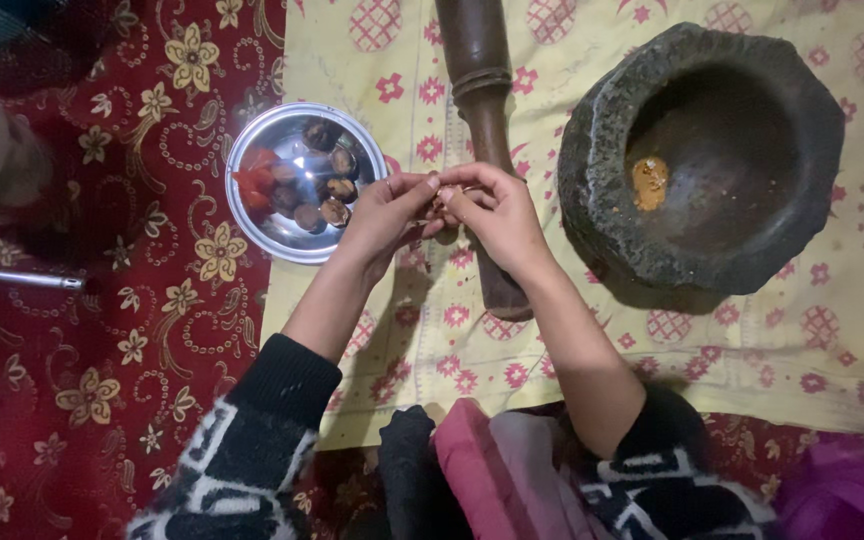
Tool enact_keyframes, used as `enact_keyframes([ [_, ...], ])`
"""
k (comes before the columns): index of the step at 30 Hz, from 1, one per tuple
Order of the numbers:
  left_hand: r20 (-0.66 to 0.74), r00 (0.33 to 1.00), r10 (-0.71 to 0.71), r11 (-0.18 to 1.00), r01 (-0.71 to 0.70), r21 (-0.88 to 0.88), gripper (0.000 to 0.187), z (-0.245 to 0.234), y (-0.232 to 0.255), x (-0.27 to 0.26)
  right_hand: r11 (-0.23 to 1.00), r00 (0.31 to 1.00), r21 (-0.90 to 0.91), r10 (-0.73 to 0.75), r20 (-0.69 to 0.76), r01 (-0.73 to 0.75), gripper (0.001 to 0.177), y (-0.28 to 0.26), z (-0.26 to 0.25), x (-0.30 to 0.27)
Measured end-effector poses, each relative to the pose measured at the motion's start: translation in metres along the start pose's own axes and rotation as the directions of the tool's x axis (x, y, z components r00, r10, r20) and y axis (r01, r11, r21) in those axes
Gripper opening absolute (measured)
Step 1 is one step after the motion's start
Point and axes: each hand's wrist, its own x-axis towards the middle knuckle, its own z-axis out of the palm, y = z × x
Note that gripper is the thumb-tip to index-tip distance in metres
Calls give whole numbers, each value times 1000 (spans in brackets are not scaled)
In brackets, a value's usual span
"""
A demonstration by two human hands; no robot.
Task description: The person sits on a patterned floor cloth and uses a wooden pestle to crack nuts placed on the cloth. They then peel the shells off the cracked nuts by hand and place the nutmeats into a stone mortar.
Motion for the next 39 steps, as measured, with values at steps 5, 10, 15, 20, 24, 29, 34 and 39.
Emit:
enact_keyframes([
  [5, 2, 1000, 10, 1000, -10, -7, 25, 2, -2, 1, 995, 996, -86, -59, -63, 53, 20, 7, -4, 4],
  [10, 15, 997, 77, 995, -78, 57, 25, 0, -9, 6, 999, 988, -34, 8, -155, -13, 19, 15, -6, 8],
  [15, -11, 995, 94, 991, -93, 94, 24, 5, -6, 3, 996, 986, 71, 66, -151, -56, 19, 15, -8, 11],
  [20, -14, 997, 77, 991, -75, 107, 23, 8, 4, -3, 959, 968, 222, 209, -136, -176, 22, 8, -7, 8],
  [24, -19, 998, 65, 994, -63, 86, 24, 8, 4, -4, 958, 963, 221, 218, -159, -180, 16, 7, -6, 7],
  [29, -19, 999, 45, 994, -43, 97, 27, 8, 5, -3, 955, 967, 228, 220, -125, -188, 18, 12, -6, 9],
  [34, 13, 990, 140, 983, -141, 118, 25, 7, 3, -1, 959, 980, 229, 187, -72, -167, 21, 10, -6, 7],
  [39, 31, 957, 288, 919, -285, 272, 24, 12, 5, -4, 966, 978, 188, 193, -74, -176, 21, 10, -9, 7],
])
